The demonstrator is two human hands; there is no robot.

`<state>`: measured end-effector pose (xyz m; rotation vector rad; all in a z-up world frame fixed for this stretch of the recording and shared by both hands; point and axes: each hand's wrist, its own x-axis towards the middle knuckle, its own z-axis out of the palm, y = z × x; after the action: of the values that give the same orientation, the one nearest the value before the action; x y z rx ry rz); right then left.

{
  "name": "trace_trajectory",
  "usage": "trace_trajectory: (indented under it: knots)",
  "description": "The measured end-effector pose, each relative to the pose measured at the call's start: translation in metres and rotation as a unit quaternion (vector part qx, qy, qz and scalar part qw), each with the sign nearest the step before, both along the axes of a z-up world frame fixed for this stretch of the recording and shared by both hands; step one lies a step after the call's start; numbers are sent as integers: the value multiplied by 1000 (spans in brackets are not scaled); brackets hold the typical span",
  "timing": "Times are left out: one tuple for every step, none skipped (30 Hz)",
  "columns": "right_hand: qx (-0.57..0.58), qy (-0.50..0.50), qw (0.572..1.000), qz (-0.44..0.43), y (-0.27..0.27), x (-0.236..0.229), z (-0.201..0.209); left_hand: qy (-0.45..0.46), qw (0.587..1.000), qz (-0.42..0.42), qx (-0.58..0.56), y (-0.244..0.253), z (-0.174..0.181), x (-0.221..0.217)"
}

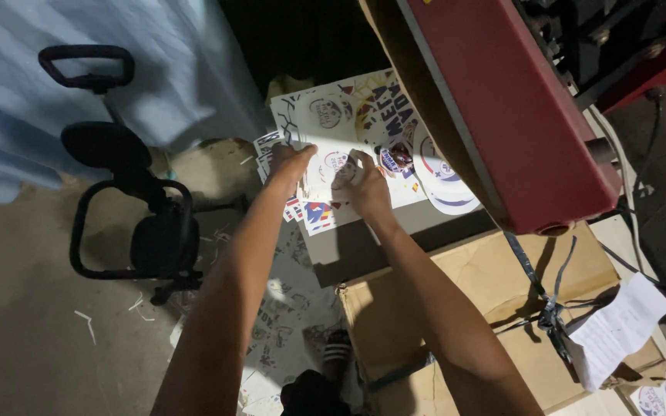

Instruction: The person uses a paper cutter to trim a sheet of paper, then gathers and stacks printed stickers from a nearby surface. They proceed to use scissors to cut out individual stickers from the sheets.

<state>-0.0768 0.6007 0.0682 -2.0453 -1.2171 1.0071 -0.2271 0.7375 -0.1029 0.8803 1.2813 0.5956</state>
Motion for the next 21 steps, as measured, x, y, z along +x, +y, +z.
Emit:
trace_trajectory:
  knots:
    - [0, 1, 1000, 0, 0, 1, -5, 1, 1000, 0, 0, -6, 17, 0]
    - [14, -20, 1000, 15, 1, 3, -11, -8, 998, 23, 54, -12, 33, 1]
    - [28, -41, 998, 29, 2, 5, -15, -16, 993, 45, 108, -18, 50, 2]
    - [29, -41, 998, 30, 3, 7, -22, -16, 993, 45, 109, -20, 54, 3]
    - [47, -29, 998, 26, 3, 10, -28, -31, 991, 66, 111, -22, 57, 5]
    - [66, -16, 997, 23, 3, 12, -35, -47, 989, 86, 112, -25, 60, 7]
    - [66, -17, 997, 21, 2, 16, -37, -48, 989, 84, 112, -31, 78, 9]
    - [78, -6, 997, 23, 2, 19, -39, -15, 993, 68, 90, -37, 95, 11]
    - [89, 5, 996, 25, 1, 22, -41, 19, 996, 53, 69, -43, 113, 11]
    - [90, 4, 996, 24, 1, 22, -41, 18, 996, 52, 69, -43, 112, 13]
    - [82, 16, 996, 24, 2, 23, -42, -9, 993, 47, 104, -44, 110, 15]
    - [73, 27, 997, 23, 2, 23, -43, -36, 989, 41, 139, -45, 108, 16]
    - [73, 27, 997, 24, 1, 23, -41, -36, 989, 41, 139, -48, 116, 16]
    - [65, 36, 997, 19, 1, 22, -39, -18, 988, 19, 152, -50, 123, 15]
    - [58, 46, 997, 16, 0, 21, -37, 0, 986, -3, 166, -53, 131, 14]
    - [59, 47, 997, 16, -1, 19, -32, 1, 986, -2, 167, -52, 126, 12]
    - [55, 60, 997, 10, -2, 20, -26, 4, 987, -2, 162, -50, 122, 13]
    - [51, 74, 996, 4, -3, 20, -20, 6, 988, -2, 157, -49, 117, 14]
    - [51, 74, 996, 3, -3, 25, -25, 6, 988, -3, 157, -53, 131, 10]
    - [47, 93, 995, 6, -2, 30, -31, 0, 992, 12, 125, -58, 146, 5]
    - [42, 111, 993, 10, -3, 35, -37, -6, 995, 27, 91, -64, 159, 1]
